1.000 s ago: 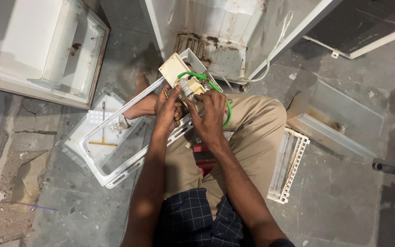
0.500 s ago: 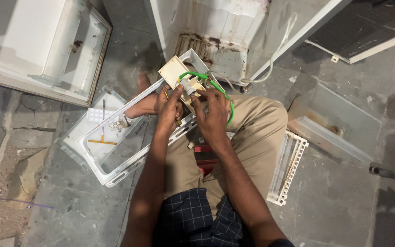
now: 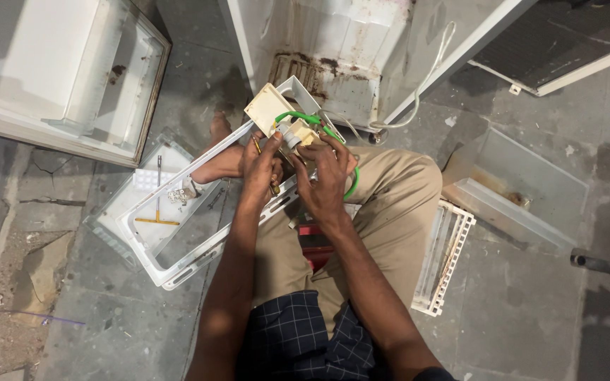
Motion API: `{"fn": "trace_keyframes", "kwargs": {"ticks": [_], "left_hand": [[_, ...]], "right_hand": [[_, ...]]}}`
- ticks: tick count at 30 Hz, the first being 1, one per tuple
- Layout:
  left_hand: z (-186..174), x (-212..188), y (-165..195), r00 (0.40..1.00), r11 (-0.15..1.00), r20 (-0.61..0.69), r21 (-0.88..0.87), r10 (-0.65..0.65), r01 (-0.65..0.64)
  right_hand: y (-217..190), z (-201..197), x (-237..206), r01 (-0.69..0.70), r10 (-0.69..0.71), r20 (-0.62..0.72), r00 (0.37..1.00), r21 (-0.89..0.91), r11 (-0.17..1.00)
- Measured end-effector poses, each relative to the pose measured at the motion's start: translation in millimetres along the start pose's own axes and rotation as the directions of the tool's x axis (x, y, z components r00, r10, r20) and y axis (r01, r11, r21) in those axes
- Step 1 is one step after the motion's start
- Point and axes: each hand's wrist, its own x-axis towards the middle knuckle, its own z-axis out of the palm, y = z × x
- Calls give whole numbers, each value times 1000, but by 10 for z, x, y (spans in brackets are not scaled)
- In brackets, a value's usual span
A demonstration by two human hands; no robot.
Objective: The person sits on the floor working on a refrigerator control panel assembly. They handle a white plastic frame with a thermostat dial, manipulate a beige mounting plate with a green wire, fit a metal component into the plate by hand, and finally use a screwdriver on the panel.
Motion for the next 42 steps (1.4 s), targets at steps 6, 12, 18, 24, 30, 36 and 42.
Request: {"fn": "trace_keyframes", "kwargs": {"ticks": [6,12,18,24,30,36,42], "left_hand": [[5,-1,-6,994,995,-105,92,-26,35],[-5,-12,-7,1000,1000,-5,9,4,-4],[3,1,-1,1000,1000,6,17,-24,24],[19,-19,23,993,990,-94,120,-70,81],[19,-18,25,999,998,-35,43,-37,38],[29,-12,20,997,995,-18,58,-79,80],[36,-20,45,995,993,-51,84,-83,87]], "right_hand": [[-32,-60,11,-137,137,59,989,-13,991],[29,17,-47,-151,153,-13,988,85,985],[52,29,-73,21,-21,-22,1000,15,1000],[-8,-36,8,-171,171,11,985,2,985],[27,-26,-11,-130,130,28,991,24,991],[57,13,-58,-20,21,-16,1000,40,999],[15,-5,-14,-111,111,-8,994,-14,994]]}}
